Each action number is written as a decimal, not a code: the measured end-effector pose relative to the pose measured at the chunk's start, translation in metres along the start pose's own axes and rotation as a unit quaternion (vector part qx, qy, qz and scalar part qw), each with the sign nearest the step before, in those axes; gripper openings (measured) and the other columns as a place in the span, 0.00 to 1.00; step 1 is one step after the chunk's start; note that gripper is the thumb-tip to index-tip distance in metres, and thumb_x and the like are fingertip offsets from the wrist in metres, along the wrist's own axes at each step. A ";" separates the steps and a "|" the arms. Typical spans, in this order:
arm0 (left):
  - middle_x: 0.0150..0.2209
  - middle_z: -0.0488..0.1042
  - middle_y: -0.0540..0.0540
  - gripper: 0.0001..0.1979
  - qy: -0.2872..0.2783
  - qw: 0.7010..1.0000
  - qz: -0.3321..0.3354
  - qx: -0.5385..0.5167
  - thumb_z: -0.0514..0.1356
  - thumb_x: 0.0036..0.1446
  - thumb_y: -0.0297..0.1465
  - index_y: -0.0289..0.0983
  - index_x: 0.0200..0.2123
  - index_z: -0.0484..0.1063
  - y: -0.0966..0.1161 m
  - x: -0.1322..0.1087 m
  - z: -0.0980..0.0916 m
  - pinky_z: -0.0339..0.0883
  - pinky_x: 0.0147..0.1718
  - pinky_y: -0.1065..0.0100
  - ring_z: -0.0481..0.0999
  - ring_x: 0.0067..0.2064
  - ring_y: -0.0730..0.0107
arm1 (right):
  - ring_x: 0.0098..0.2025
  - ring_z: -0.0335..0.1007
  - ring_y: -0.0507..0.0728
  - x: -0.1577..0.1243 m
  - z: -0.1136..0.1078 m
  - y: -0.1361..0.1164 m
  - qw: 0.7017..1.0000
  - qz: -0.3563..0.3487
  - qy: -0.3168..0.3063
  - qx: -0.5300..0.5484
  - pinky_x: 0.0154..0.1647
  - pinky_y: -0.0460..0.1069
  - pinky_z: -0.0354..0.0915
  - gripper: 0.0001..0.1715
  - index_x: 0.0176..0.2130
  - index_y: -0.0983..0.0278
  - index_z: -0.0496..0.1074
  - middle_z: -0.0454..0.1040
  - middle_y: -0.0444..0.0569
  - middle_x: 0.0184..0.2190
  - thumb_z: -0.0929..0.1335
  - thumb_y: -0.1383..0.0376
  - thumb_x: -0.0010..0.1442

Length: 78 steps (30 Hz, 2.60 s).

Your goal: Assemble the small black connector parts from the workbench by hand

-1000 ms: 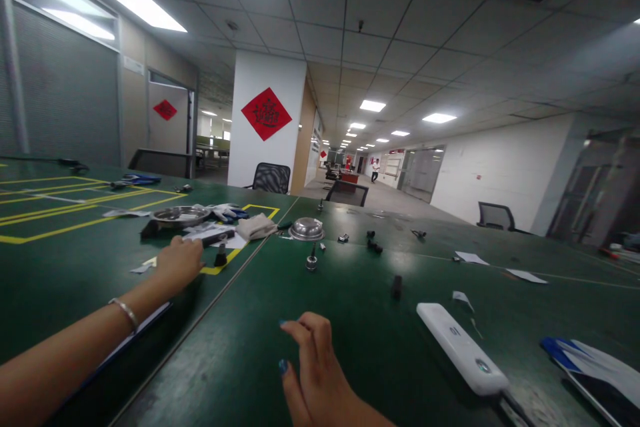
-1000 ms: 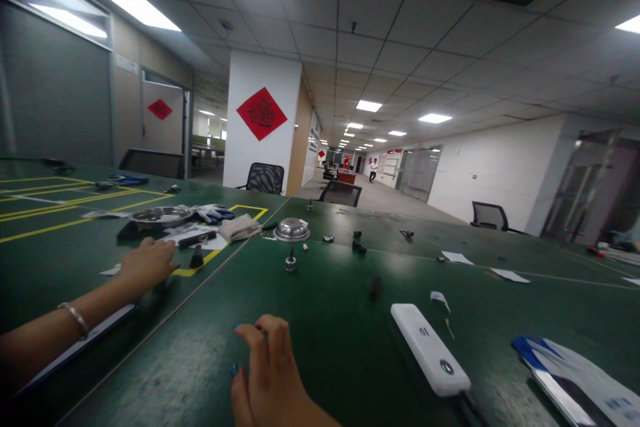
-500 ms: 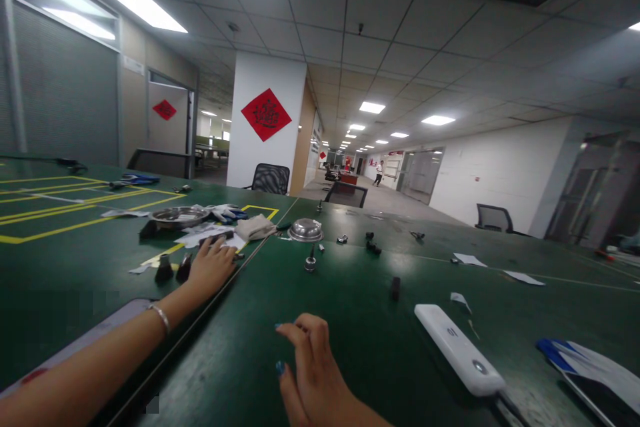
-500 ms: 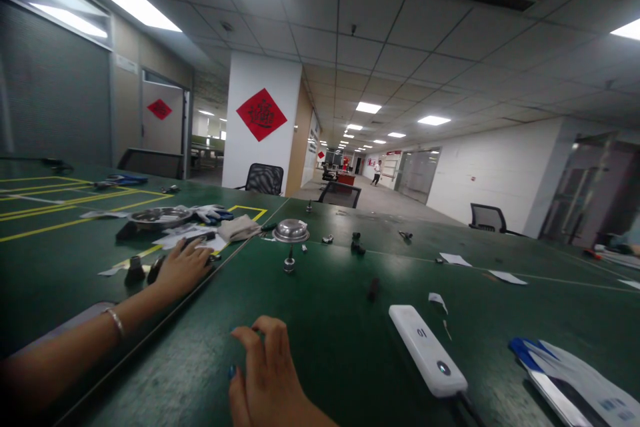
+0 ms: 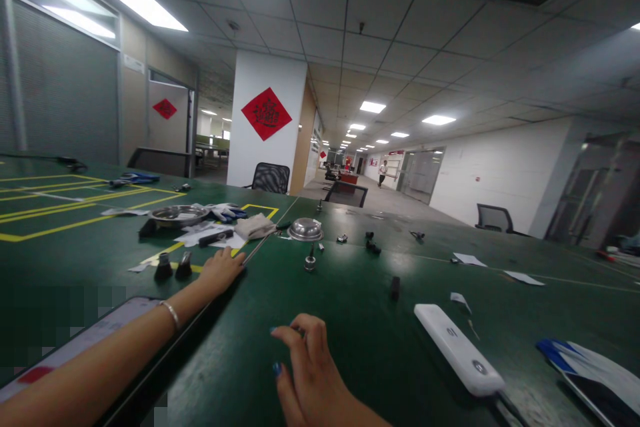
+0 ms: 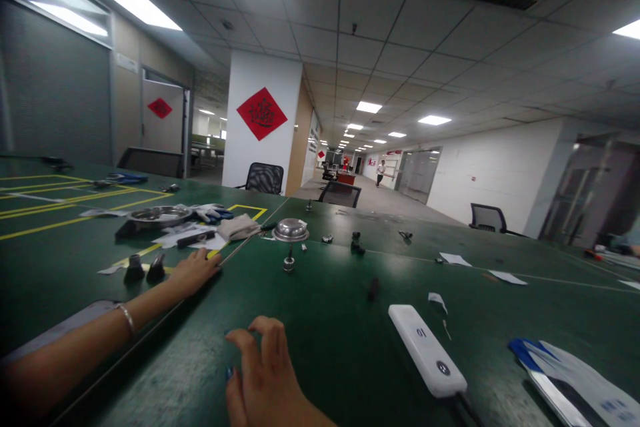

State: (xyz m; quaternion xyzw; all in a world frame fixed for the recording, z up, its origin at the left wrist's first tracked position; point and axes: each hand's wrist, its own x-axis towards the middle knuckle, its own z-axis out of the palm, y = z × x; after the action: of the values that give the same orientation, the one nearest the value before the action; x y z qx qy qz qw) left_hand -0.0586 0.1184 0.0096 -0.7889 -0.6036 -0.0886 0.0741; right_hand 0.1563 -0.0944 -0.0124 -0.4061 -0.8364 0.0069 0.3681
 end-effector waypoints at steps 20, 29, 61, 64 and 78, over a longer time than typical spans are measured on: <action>0.41 0.71 0.40 0.14 0.007 0.997 0.070 -0.007 0.51 0.58 0.40 0.37 0.39 0.68 0.026 -0.038 -0.004 0.61 0.41 0.60 0.69 0.44 0.55 | 0.53 0.57 0.63 0.002 0.007 0.002 0.998 0.021 0.047 -0.039 0.51 0.59 0.61 0.29 0.56 0.58 0.58 0.60 0.54 0.49 0.65 0.68 0.55; 0.47 0.66 0.40 0.15 -0.025 0.988 0.094 -0.123 0.51 0.55 0.39 0.38 0.42 0.67 0.079 -0.095 -0.004 0.59 0.44 0.55 0.63 0.49 0.52 | 0.56 0.56 0.67 0.001 0.022 0.016 0.994 0.040 0.097 -0.040 0.52 0.62 0.61 0.34 0.59 0.57 0.56 0.62 0.54 0.53 0.66 0.67 0.54; 0.35 0.71 0.50 0.20 -0.108 0.853 0.146 -0.489 0.56 0.43 0.23 0.37 0.43 0.62 0.096 -0.130 -0.012 0.65 0.36 0.68 0.71 0.37 0.67 | 0.35 0.66 0.52 0.004 0.013 0.020 0.973 0.137 0.080 0.171 0.36 0.45 0.62 0.10 0.38 0.62 0.68 0.67 0.46 0.33 0.61 0.73 0.59; 0.36 0.71 0.51 0.29 -0.100 0.823 0.152 -0.539 0.55 0.43 0.20 0.40 0.50 0.53 0.097 -0.132 -0.005 0.65 0.38 0.68 0.72 0.38 0.68 | 0.40 0.66 0.53 0.007 0.011 0.016 0.983 0.083 0.044 0.158 0.41 0.47 0.63 0.17 0.41 0.61 0.70 0.67 0.48 0.38 0.60 0.77 0.57; 0.34 0.66 0.51 0.30 -0.108 0.744 0.122 -0.648 0.56 0.45 0.23 0.40 0.51 0.47 0.102 -0.132 0.001 0.66 0.36 0.64 0.72 0.36 0.68 | 0.44 0.64 0.55 0.004 0.011 0.016 0.990 0.024 0.029 0.135 0.45 0.50 0.64 0.28 0.54 0.59 0.63 0.67 0.50 0.42 0.58 0.79 0.58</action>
State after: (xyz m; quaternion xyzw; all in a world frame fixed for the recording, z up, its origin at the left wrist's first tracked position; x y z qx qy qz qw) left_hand 0.0065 -0.0320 -0.0224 -0.7183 -0.3034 -0.3631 -0.5100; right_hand 0.1587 -0.0776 -0.0225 -0.3723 -0.8069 0.1172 0.4434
